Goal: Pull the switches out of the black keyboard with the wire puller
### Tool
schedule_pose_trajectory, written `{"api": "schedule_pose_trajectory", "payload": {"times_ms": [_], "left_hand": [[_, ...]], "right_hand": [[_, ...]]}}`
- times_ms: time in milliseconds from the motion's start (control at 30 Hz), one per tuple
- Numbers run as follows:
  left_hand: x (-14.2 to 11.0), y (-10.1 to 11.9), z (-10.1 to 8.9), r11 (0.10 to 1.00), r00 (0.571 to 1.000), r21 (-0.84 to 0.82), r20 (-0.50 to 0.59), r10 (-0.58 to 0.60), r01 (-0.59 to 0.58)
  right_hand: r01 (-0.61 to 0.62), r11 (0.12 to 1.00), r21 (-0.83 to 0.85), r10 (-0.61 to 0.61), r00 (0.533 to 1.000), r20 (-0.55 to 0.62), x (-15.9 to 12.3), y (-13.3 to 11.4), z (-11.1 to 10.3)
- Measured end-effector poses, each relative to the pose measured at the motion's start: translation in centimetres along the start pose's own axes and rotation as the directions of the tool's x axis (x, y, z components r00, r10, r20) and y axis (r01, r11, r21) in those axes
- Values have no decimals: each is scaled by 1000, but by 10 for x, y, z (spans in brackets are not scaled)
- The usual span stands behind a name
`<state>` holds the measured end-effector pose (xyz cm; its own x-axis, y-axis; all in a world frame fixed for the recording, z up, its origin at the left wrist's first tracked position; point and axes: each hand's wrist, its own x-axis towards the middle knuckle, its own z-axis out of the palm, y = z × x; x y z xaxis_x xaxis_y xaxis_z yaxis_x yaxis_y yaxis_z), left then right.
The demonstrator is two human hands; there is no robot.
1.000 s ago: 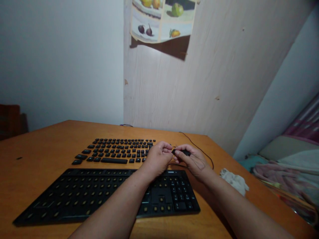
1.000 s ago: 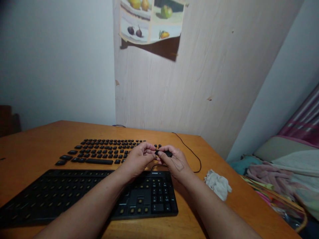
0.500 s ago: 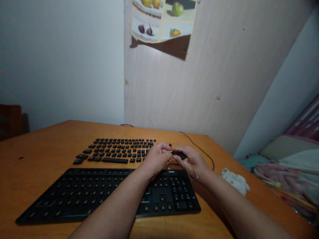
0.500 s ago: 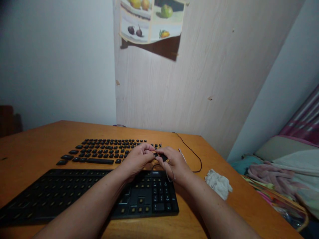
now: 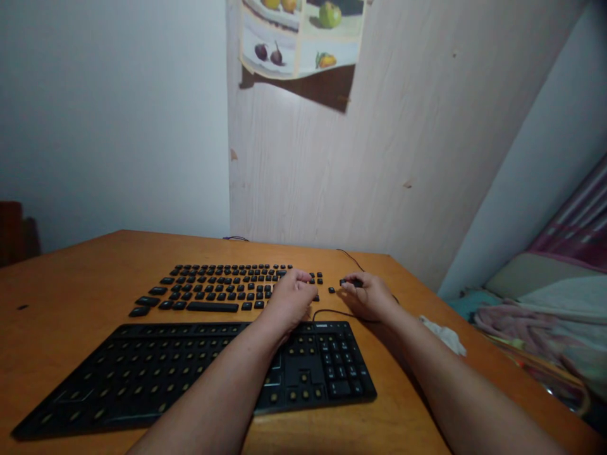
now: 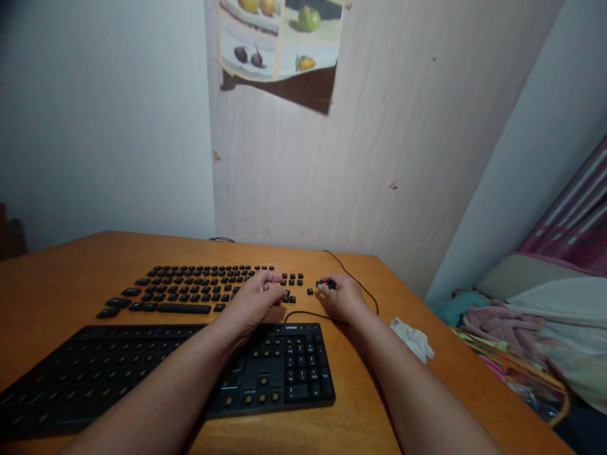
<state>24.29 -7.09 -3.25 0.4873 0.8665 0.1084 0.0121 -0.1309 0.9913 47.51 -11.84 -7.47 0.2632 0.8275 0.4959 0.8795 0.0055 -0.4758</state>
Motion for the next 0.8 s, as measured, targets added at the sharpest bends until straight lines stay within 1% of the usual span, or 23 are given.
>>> {"api": "schedule_pose_trajectory", "payload": {"times_ms": [100,333,500,800], "left_hand": [[-1,1,0,999,1000,37,-20,11,-10],[-6,7,0,999,1000,51,-16,-12,12],[-6,6,0,999,1000,44,15,-26,26],[-6,5,1,999,999,30,32,-19,18]], "right_hand": [[-50,997,-54,51,998,27,2,10,9],[-107,978,-182,126,988,92,7,15,17],[-108,969,-222,138,983,121,7,17,19],[-103,962,-251,144,978,150,6,15,20]]}}
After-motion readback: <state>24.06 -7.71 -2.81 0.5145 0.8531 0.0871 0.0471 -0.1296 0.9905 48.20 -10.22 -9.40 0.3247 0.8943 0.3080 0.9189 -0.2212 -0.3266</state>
